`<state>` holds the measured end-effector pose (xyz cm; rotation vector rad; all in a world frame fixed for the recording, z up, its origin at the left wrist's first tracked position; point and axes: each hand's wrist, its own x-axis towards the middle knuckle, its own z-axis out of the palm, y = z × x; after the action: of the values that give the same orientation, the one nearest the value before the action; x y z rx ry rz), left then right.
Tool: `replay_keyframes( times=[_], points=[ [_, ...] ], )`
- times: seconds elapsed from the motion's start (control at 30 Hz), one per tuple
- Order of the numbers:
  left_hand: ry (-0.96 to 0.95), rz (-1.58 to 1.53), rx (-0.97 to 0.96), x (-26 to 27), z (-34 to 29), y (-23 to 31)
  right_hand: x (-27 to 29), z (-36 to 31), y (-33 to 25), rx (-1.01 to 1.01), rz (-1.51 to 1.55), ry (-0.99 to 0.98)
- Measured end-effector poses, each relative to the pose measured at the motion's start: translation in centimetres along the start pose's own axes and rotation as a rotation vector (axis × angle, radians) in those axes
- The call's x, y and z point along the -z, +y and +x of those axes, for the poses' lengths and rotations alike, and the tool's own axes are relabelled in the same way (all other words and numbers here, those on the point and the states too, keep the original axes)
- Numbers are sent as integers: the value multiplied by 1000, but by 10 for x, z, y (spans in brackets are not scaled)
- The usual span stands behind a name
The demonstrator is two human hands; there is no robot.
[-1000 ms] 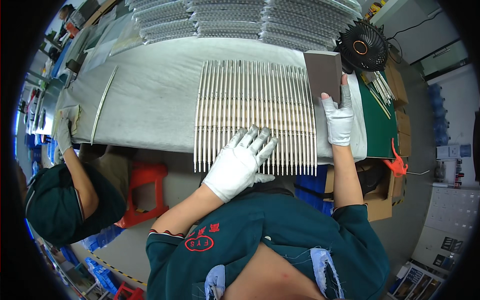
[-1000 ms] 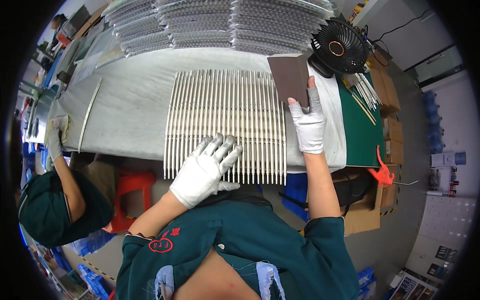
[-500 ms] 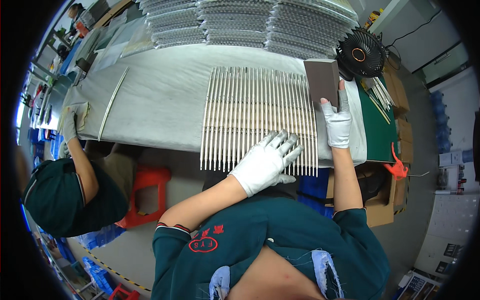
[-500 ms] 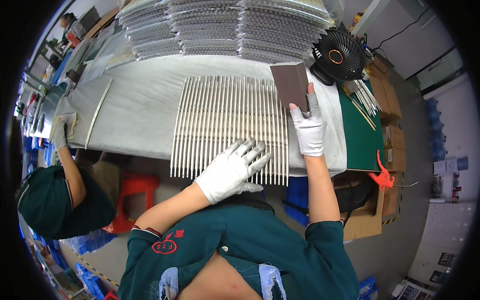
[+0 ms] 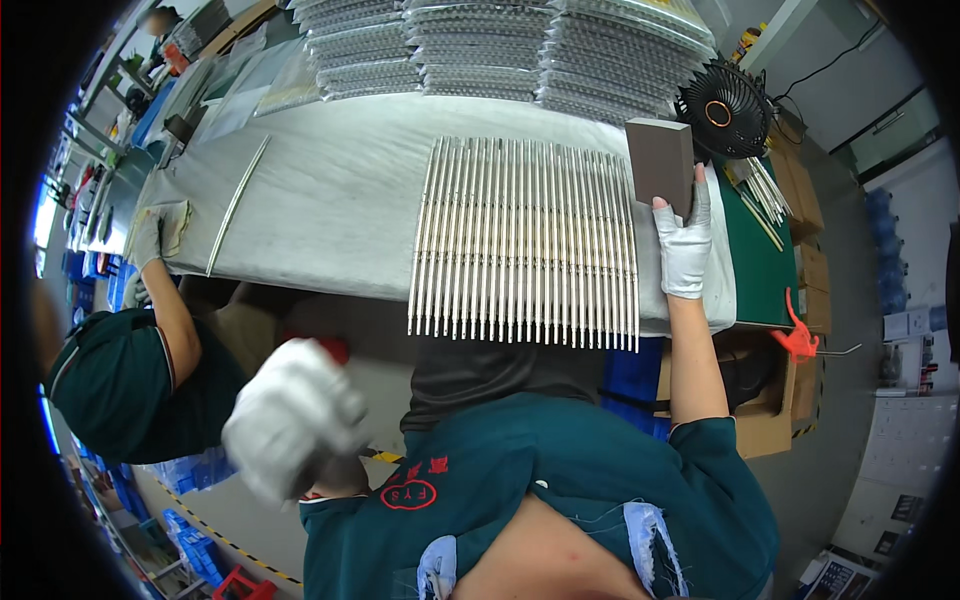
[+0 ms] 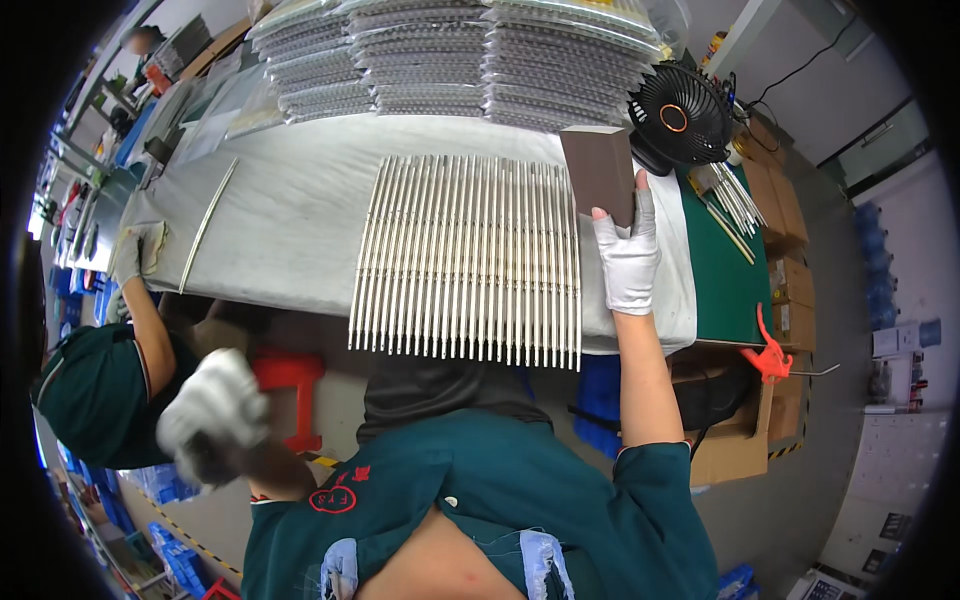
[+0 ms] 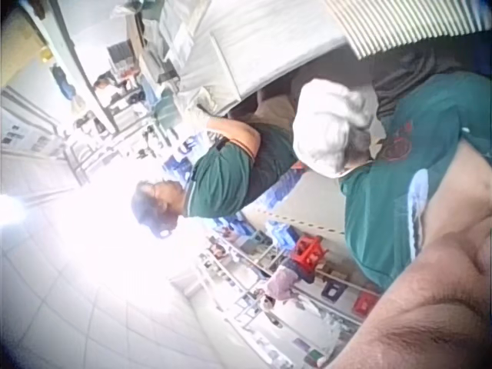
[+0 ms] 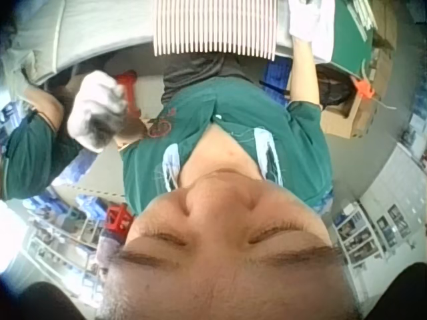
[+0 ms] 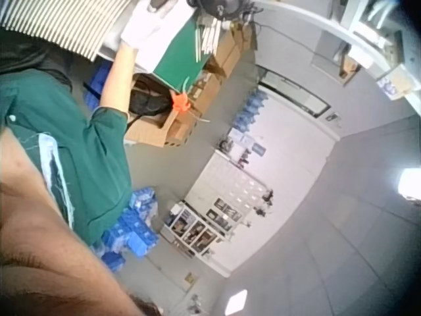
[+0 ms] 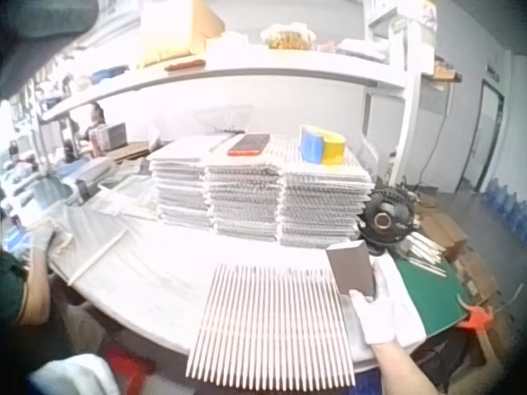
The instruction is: The person uses a sanding block to polish a large array of metal rods arranged on a table. They repeatedly rub the block across the rods and occasionally adjust their position. A coworker is visible in the background cleaning other items.
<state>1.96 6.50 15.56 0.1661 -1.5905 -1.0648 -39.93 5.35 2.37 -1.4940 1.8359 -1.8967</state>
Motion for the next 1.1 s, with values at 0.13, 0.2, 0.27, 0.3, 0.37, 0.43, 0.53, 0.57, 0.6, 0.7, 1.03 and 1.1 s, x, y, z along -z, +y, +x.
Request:
replay_keyframes(
  times=[0.13, 0.2, 0.27, 0.3, 0.37, 0.43, 0.53, 0.57, 0.6, 0.7, 1.03, 1.1],
  points=[
    [34, -69, -812, 5, -11, 53, -4, 2, -9, -50, -5, -39],
    [38, -53, -962, 6, -15, 54, -2, 0, -6, -46, -25, -45],
    [34, -33, -1023, 4, -14, 57, -2, 2, -3, -36, -40, -47],
    [30, -27, -1037, 2, -14, 57, -1, 2, -2, -30, -51, -50],
    [31, -22, -1077, 2, -16, 58, -2, 2, 1, -15, -57, -52],
    [32, -23, -1111, 2, -18, 58, -3, 2, 1, -11, -50, -59],
    [35, -18, -1144, 5, -19, 59, -4, 2, -4, -70, -81, -83],
    [35, -16, -1155, 6, -20, 59, -4, 1, -4, -63, -81, -78],
    [41, -19, -1163, 8, -20, 59, -5, 1, -3, -57, -80, -74],
    [43, -30, -1190, 14, -22, 58, -5, 1, -2, -36, -75, -57],
    [219, 57, -926, 30, -22, 40, -4, 0, -11, -130, -91, -60],
    [336, 178, -598, 29, -28, 34, -2, 1, -7, -36, -80, -35]
  ],
)
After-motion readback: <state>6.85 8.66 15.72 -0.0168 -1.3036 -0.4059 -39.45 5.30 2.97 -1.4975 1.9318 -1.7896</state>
